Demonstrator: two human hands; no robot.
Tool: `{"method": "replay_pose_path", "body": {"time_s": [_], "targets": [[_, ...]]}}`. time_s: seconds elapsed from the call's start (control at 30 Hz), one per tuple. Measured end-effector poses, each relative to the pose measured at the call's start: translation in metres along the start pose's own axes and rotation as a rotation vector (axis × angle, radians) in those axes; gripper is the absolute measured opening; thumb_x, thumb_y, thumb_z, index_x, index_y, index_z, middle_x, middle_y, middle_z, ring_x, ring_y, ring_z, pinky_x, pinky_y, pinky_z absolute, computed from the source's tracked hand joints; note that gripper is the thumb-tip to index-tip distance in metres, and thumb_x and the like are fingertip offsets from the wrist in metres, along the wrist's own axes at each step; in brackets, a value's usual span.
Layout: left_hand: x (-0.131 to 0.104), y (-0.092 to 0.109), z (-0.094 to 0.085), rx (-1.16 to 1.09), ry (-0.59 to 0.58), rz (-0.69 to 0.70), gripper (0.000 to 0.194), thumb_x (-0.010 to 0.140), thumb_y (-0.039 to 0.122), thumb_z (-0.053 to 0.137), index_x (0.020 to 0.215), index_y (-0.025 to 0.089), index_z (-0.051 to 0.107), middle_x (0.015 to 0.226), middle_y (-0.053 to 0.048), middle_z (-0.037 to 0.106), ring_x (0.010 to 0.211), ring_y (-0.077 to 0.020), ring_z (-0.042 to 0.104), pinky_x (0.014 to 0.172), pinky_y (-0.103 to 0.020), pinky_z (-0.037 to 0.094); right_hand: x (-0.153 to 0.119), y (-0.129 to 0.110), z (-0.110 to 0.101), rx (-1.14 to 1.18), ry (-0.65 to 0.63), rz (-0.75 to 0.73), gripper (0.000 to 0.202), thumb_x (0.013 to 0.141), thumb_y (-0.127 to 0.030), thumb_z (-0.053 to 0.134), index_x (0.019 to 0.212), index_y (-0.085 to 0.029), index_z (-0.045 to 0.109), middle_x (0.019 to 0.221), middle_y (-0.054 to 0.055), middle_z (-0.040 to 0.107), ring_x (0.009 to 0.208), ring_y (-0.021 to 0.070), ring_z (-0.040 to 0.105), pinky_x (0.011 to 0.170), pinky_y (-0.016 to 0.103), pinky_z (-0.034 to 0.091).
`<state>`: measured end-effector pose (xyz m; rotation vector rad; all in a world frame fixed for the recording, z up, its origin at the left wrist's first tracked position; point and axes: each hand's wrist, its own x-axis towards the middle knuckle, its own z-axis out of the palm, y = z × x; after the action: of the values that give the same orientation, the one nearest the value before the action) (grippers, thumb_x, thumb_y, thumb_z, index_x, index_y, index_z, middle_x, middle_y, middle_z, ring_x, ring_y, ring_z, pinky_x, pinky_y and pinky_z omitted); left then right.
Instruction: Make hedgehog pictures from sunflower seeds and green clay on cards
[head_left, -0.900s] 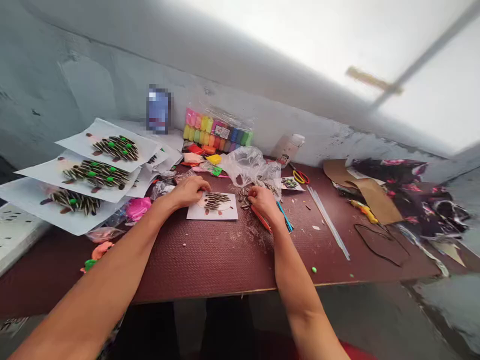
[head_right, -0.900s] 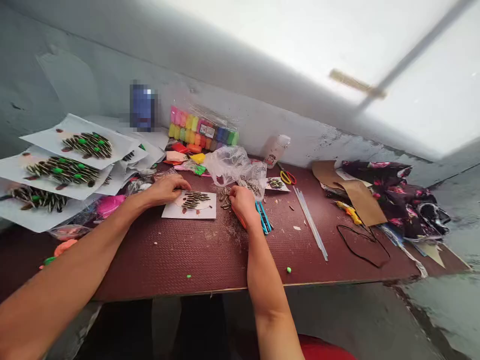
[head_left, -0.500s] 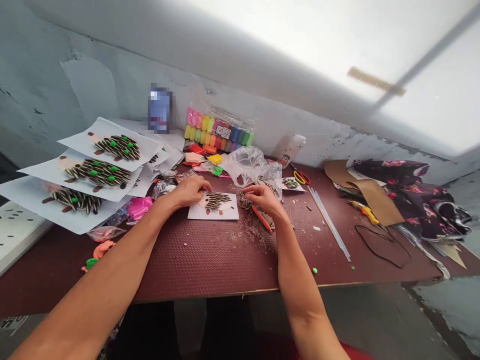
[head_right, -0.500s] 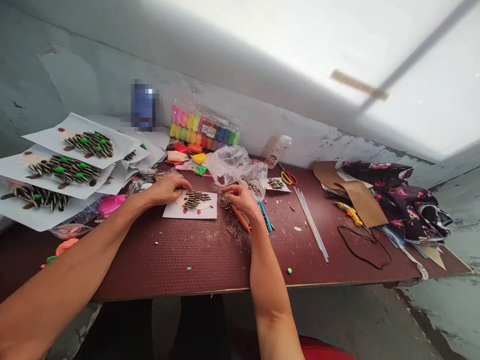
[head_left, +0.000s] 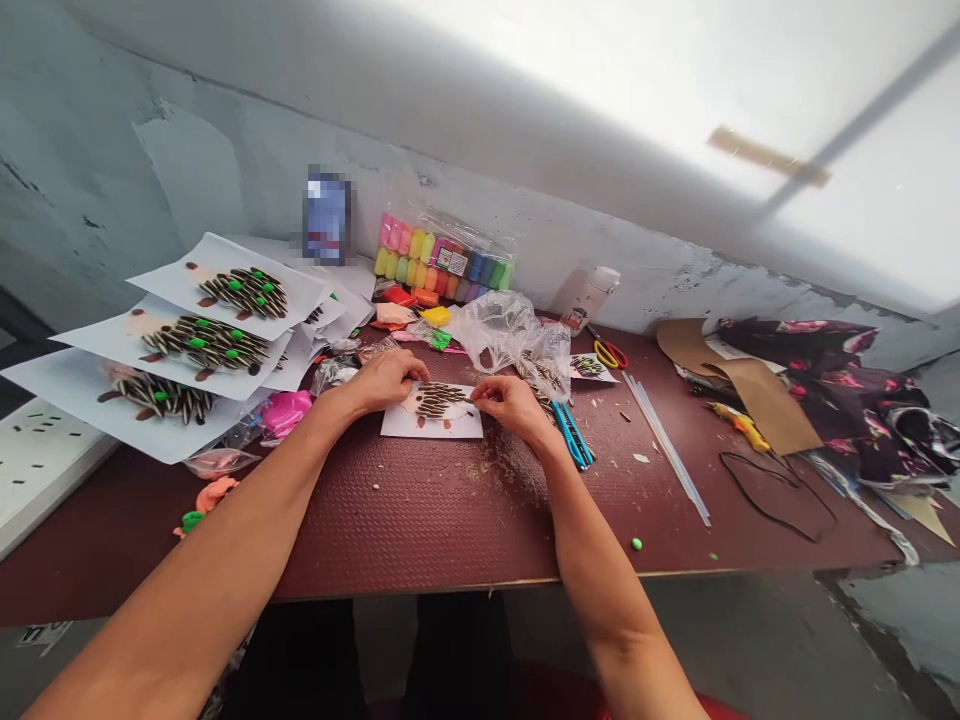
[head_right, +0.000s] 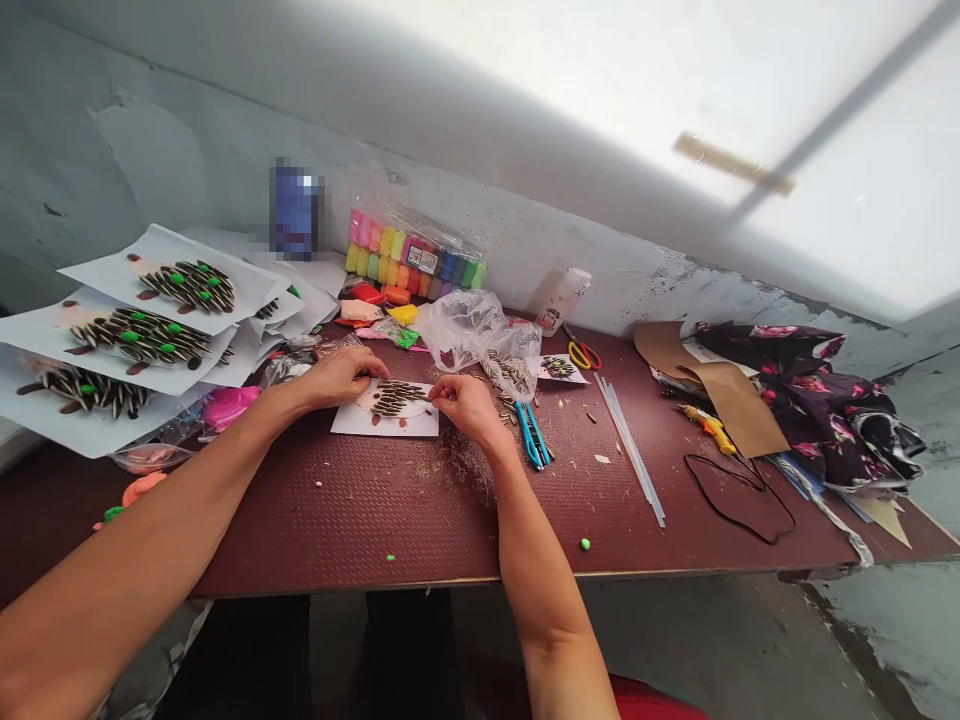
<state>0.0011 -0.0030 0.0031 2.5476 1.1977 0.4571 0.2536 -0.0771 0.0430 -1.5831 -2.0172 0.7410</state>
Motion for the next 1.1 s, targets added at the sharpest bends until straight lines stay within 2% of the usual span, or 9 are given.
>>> {"method": "replay_pose_path", "body": {"time_s": [0.27,0.5,1.1], "targets": [[-0.001,0.002,-0.001,-0.003,0.008,-0.01,0.045,0.071,0.012,0.05,0.103,0.022,0.08,0.093,-0.006,0.072,0.091,-0.0215,0.064,0.083,-0.029,0.05,-0.002,-0.011,0.007,-0.18,0.051,-0.005,0.012,0.078,-0.014,0.066,0.081,-0.018,0.076,0.072,0.0,0.068,0.065,0.0125,0.054,0.063,0.023,0.033],[-0.001,0.002,0.0,0.003,0.004,-0.012,0.045,0.072,0.013,0.049,0.104,0.023,0.079,0.094,-0.006,0.073,0.092,-0.0209,0.064,0.084,-0.029,0.05,-0.003,-0.016,0.009,-0.352,0.04,-0.021,0.02,0.085,-0.014,0.06,0.089,-0.021,0.079,0.082,0.003,0.075,0.072,0.0158,0.06,0.067,0.024,0.034],[-0.001,0.003,-0.001,-0.006,0.001,-0.023,0.044,0.072,0.012,0.05,0.104,0.023,0.08,0.094,-0.006,0.073,0.092,-0.0217,0.064,0.084,-0.029,0.05,-0.002,-0.017,0.013,-0.39,0.005,-0.036,0.022,0.087,-0.014,0.06,0.094,-0.022,0.08,0.09,0.004,0.076,0.081,0.0181,0.063,0.071,0.024,0.038]]}}
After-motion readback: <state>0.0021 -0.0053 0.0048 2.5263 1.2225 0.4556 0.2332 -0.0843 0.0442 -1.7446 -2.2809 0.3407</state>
